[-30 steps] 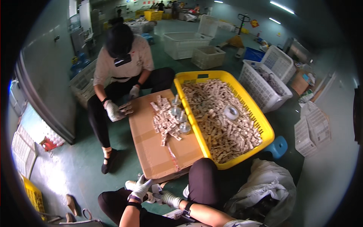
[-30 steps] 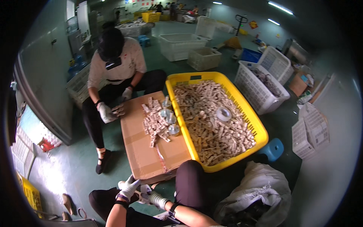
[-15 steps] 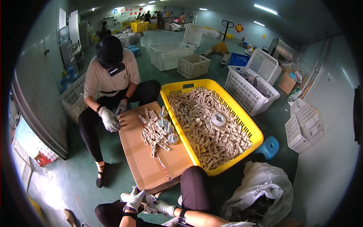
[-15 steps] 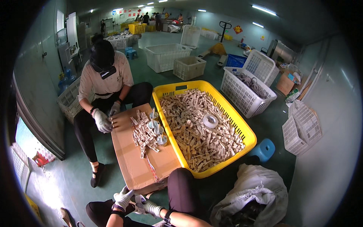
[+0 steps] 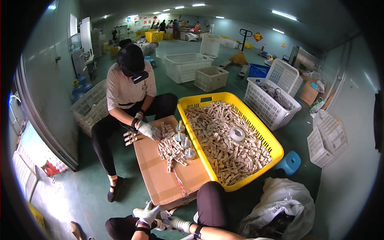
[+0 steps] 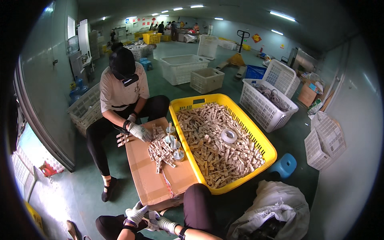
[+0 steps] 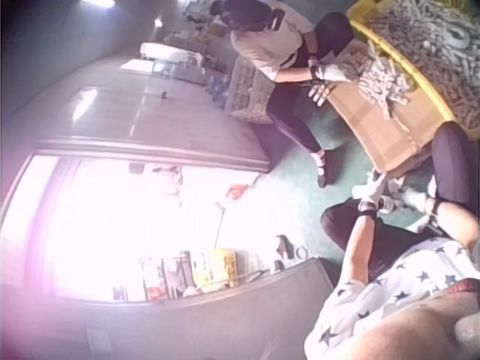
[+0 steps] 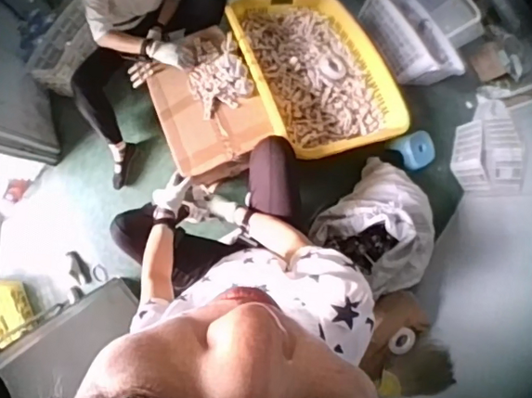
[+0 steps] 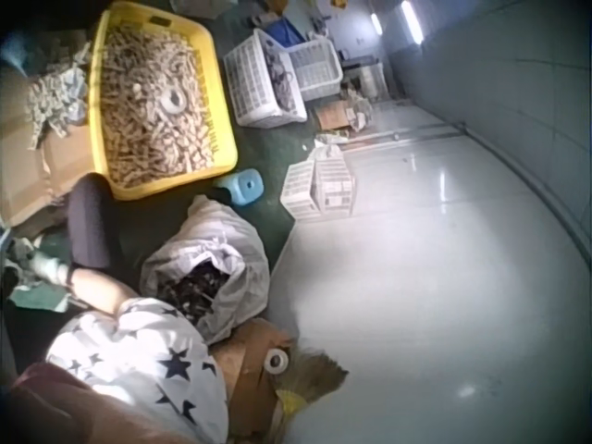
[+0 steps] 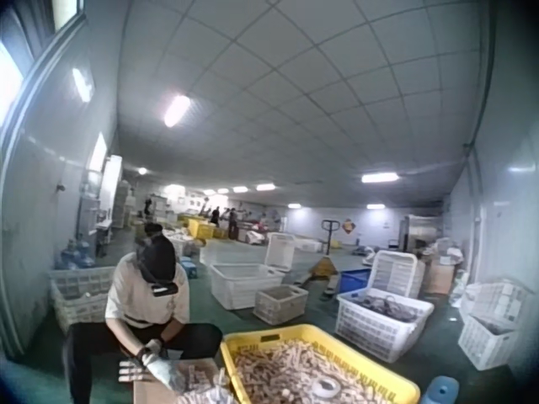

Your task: Assembling and organizing industrial spring clips onto a cardboard surface and securing with tape.

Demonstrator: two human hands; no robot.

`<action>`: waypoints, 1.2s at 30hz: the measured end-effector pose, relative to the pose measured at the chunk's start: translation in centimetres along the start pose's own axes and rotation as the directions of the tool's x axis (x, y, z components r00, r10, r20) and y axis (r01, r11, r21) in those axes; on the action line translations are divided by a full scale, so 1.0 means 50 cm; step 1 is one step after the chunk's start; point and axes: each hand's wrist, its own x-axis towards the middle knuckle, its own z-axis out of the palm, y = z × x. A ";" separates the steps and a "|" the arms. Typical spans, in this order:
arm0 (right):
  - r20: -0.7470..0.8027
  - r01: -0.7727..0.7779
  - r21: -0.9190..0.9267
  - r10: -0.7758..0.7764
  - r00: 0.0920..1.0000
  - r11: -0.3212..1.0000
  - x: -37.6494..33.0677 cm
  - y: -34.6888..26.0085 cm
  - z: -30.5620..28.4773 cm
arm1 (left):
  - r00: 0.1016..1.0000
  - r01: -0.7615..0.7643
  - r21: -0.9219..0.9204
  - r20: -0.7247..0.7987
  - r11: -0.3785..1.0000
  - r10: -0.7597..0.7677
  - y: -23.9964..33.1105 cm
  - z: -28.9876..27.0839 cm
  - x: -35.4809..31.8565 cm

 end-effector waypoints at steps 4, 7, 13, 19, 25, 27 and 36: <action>-0.042 0.089 0.011 -0.088 0.995 0.996 0.067 0.084 -0.001 | 0.998 0.044 -0.103 0.053 0.994 -0.038 0.061 0.020 -0.025; 0.001 0.104 -0.004 -0.104 0.995 0.995 0.040 0.055 -0.002 | 0.998 0.041 -0.030 0.045 0.999 -0.040 0.084 0.017 -0.041; 0.023 0.021 -0.018 -0.021 1.000 1.000 0.057 0.078 -0.010 | 0.999 0.027 0.099 0.034 0.995 -0.030 0.132 0.031 -0.062; -0.017 0.077 0.028 -0.077 0.997 0.997 0.033 0.051 0.000 | 0.999 0.021 -0.001 0.040 1.000 -0.021 0.119 0.028 -0.056; 0.031 -0.032 -0.054 0.033 0.999 0.998 0.047 0.054 -0.008 | 0.998 0.051 0.062 0.023 0.997 -0.053 0.109 0.024 -0.050; -0.036 0.125 0.037 -0.123 0.992 0.991 0.002 0.015 0.007 | 0.998 0.061 0.087 0.005 0.994 -0.062 0.111 0.018 -0.056; -0.052 0.095 0.028 -0.094 0.994 0.995 0.014 0.033 0.000 | 0.999 0.043 0.122 -0.006 0.992 -0.043 0.145 0.032 -0.067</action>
